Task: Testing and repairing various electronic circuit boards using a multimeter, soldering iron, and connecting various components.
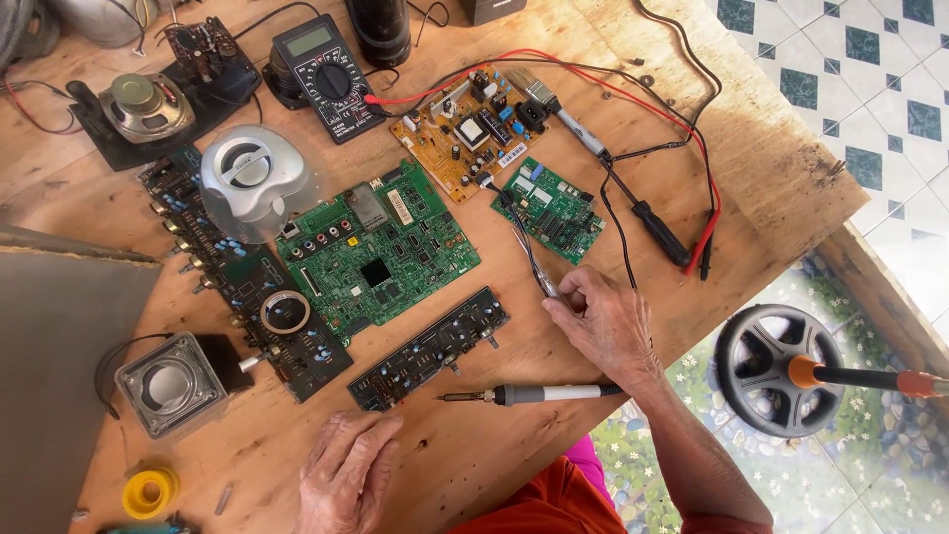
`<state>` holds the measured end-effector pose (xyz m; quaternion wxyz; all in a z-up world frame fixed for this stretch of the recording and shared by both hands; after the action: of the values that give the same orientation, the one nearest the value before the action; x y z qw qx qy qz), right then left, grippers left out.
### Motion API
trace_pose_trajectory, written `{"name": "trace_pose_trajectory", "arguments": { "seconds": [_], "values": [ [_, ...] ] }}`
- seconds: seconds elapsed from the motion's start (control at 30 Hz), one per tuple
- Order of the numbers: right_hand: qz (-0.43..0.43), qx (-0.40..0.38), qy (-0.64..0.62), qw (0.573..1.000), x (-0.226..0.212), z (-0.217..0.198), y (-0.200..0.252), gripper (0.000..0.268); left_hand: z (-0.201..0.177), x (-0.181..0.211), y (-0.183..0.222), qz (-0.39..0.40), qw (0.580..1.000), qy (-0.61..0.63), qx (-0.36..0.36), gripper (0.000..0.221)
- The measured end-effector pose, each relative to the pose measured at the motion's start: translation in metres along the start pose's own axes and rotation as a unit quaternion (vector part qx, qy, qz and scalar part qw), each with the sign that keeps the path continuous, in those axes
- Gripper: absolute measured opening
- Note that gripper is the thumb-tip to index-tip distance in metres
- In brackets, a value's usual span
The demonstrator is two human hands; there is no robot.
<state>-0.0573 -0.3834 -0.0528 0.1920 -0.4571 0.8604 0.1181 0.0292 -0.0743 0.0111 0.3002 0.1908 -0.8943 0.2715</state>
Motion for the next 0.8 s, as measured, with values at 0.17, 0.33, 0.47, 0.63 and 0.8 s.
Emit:
{"name": "trace_pose_trajectory", "arguments": {
  "seconds": [0.17,0.33,0.47,0.63,0.8],
  "values": [
    [0.042,0.038,-0.034,0.998,0.005,-0.011,0.003,0.016,-0.004,0.002,-0.003,-0.010,1.000,0.001,0.009,0.017],
    [0.050,0.053,-0.027,0.997,0.003,-0.023,0.008,0.016,-0.004,0.003,-0.004,-0.012,1.000,-0.001,0.011,0.016],
    [0.012,0.139,0.016,0.990,-0.006,-0.036,0.018,0.016,-0.008,0.006,-0.006,0.003,1.000,-0.002,0.027,0.015],
    [-0.115,0.155,-0.008,0.981,-0.038,-0.032,0.026,0.014,-0.009,0.008,-0.006,0.013,0.999,-0.024,0.036,0.015],
    [-0.086,0.112,0.031,0.989,-0.037,-0.010,0.020,0.022,-0.010,0.016,-0.006,0.052,0.996,-0.054,0.048,0.016]
  ]
}}
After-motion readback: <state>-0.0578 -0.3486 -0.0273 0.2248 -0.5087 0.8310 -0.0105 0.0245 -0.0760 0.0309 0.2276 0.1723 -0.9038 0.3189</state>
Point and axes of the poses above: each hand's wrist, its own y-axis away from the middle knuckle, its own z-axis out of the palm, x = y × z, the point moved 10 cm from there along -y, towards the middle knuckle, and after that the axes turned 8 degrees about -x, right-handed, at the moved point
